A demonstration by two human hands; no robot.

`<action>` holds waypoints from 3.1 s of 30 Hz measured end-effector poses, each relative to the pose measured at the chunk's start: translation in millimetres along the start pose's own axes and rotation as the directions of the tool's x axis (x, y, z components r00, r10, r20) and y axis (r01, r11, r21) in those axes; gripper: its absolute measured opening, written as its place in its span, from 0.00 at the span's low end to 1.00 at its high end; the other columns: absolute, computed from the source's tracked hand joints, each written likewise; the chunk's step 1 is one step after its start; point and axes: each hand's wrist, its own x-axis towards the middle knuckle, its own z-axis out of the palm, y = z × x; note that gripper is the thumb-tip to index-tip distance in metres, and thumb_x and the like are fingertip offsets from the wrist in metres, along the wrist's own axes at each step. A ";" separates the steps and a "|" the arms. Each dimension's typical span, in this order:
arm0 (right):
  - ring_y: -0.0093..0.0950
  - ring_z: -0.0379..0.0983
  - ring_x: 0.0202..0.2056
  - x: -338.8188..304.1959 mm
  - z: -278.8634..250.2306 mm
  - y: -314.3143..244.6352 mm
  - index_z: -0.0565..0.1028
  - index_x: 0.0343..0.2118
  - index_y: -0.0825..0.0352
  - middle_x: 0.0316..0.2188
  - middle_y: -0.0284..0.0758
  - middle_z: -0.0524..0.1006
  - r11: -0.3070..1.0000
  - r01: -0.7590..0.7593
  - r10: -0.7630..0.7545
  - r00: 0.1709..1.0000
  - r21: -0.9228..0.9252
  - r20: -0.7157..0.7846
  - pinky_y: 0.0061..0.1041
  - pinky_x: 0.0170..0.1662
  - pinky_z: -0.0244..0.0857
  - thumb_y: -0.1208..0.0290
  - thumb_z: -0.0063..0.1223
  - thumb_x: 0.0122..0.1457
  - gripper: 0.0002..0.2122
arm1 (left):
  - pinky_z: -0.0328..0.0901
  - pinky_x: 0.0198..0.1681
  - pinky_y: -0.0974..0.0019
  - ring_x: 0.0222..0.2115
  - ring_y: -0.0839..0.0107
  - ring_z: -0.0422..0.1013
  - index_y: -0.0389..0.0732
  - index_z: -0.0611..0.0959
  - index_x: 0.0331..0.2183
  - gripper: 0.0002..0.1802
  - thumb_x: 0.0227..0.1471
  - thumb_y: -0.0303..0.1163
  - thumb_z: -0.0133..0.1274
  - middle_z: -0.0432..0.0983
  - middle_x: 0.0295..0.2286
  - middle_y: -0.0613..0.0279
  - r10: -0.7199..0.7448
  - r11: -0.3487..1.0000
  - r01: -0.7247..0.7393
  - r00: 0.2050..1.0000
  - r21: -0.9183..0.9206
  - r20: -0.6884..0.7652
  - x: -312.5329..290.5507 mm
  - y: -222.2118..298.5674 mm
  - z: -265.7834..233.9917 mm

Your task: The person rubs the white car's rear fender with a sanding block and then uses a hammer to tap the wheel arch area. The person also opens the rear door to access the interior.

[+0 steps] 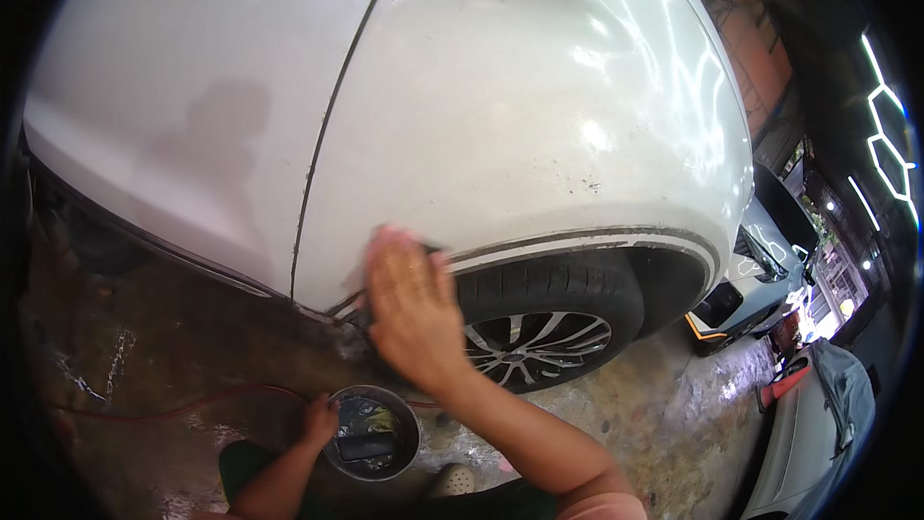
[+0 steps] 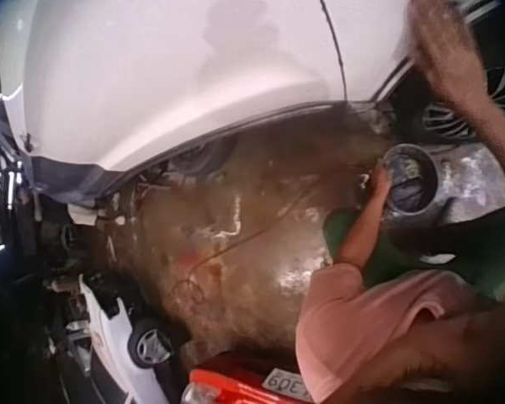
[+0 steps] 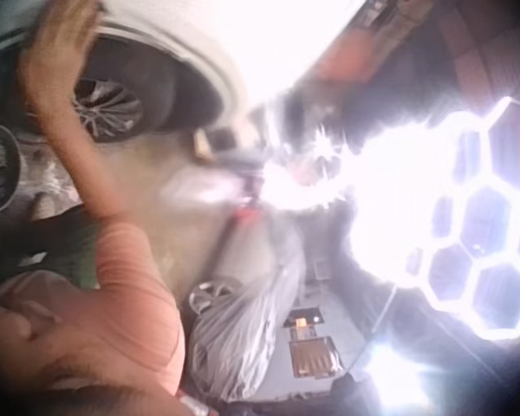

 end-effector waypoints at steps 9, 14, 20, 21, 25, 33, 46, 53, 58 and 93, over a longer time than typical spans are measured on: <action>0.47 0.42 0.75 16.1 -47.2 84.6 0.52 0.72 0.73 0.74 0.52 0.49 0.936 -0.346 0.344 0.860 0.063 -0.378 0.58 0.73 0.28 0.58 0.56 0.64 0.39 | 0.68 0.53 0.46 0.48 0.39 0.75 0.33 0.79 0.51 0.23 0.63 0.41 0.54 0.79 0.45 0.35 0.024 1.000 -0.023 0.997 0.012 -0.074 1.9 -32.2 8.2; 0.53 0.44 0.74 -6.7 -12.0 -14.4 0.55 0.70 0.75 0.73 0.54 0.50 0.967 0.062 -0.079 0.995 0.247 0.062 0.54 0.73 0.36 0.60 0.60 0.60 0.40 | 0.68 0.54 0.45 0.49 0.40 0.75 0.33 0.79 0.53 0.24 0.62 0.40 0.54 0.79 0.47 0.36 0.019 0.999 -0.018 1.000 0.037 -0.019 9.1 -20.6 7.1; 0.53 0.52 0.71 -137.5 62.0 -88.7 0.56 0.68 0.78 0.73 0.56 0.49 0.741 -0.261 -0.195 0.798 0.618 0.570 0.48 0.71 0.50 0.59 0.53 0.64 0.36 | 0.68 0.54 0.47 0.49 0.41 0.75 0.33 0.77 0.54 0.24 0.61 0.37 0.56 0.79 0.46 0.36 0.071 0.997 -0.071 0.997 0.016 -0.043 14.9 -25.7 1.3; 0.54 0.53 0.70 -160.5 80.0 -103.6 0.55 0.68 0.78 0.73 0.57 0.48 0.625 -0.490 -0.209 0.644 0.607 0.736 0.48 0.70 0.52 0.60 0.49 0.66 0.34 | 0.67 0.55 0.47 0.51 0.40 0.74 0.33 0.77 0.54 0.24 0.60 0.36 0.57 0.78 0.47 0.36 0.063 0.998 -0.063 0.998 -0.008 -0.005 16.4 -26.1 3.5; 0.58 0.56 0.68 -257.3 193.8 -182.1 0.55 0.70 0.73 0.73 0.54 0.49 0.657 -0.659 -0.214 0.304 0.367 0.928 0.47 0.71 0.50 0.64 0.41 0.67 0.30 | 0.62 0.60 0.46 0.56 0.39 0.68 0.33 0.77 0.54 0.25 0.58 0.34 0.59 0.75 0.51 0.37 0.118 0.993 -0.118 0.993 0.031 -0.001 3.5 -5.3 -1.2; 0.50 0.67 0.63 -336.7 315.3 -242.2 0.71 0.62 0.72 0.63 0.56 0.69 0.507 -0.778 -0.256 0.275 0.371 0.927 0.49 0.64 0.61 0.56 0.45 0.66 0.27 | 0.59 0.62 0.48 0.55 0.46 0.67 0.34 0.79 0.49 0.21 0.54 0.31 0.60 0.73 0.51 0.45 0.428 0.904 -0.424 0.896 -0.061 0.119 -37.2 47.7 23.5; 0.44 0.72 0.56 -299.2 221.6 -183.8 0.71 0.59 0.73 0.55 0.54 0.75 -0.343 -0.739 0.125 0.576 0.580 0.808 0.37 0.59 0.65 0.65 0.51 0.60 0.25 | 0.61 0.62 0.54 0.63 0.60 0.60 0.47 0.64 0.65 0.39 0.62 0.55 0.56 0.63 0.60 0.58 -0.043 0.627 0.528 0.758 -0.573 0.651 -25.3 23.5 43.2; 0.45 0.80 0.46 -270.5 197.8 -116.9 0.79 0.47 0.71 0.49 0.47 0.81 0.258 -0.808 -0.310 0.449 0.529 0.838 0.40 0.54 0.72 0.63 0.51 0.60 0.18 | 0.66 0.56 0.53 0.57 0.61 0.64 0.47 0.68 0.62 0.34 0.59 0.44 0.62 0.65 0.56 0.61 -0.095 0.681 0.556 0.712 -0.476 0.696 -25.6 66.1 20.5; 0.47 0.77 0.53 -266.8 124.1 -88.7 0.78 0.48 0.68 0.57 0.49 0.75 0.461 -0.768 -0.032 0.487 0.446 0.873 0.47 0.54 0.72 0.58 0.51 0.64 0.18 | 0.60 0.64 0.44 0.61 0.46 0.66 0.35 0.63 0.66 0.44 0.56 0.44 0.59 0.72 0.58 0.45 0.199 0.891 -0.365 0.848 0.269 0.491 -13.1 -5.8 66.9; 0.50 0.77 0.53 -207.9 230.5 -97.7 0.81 0.49 0.68 0.50 0.51 0.80 0.530 -0.661 -0.053 0.599 0.531 0.799 0.47 0.57 0.69 0.42 0.28 0.71 0.33 | 0.33 0.72 0.39 0.72 0.37 0.36 0.33 0.49 0.71 0.41 0.68 0.43 0.43 0.39 0.71 0.34 0.885 0.446 -0.684 0.240 0.578 -0.399 -15.9 340.0 -171.8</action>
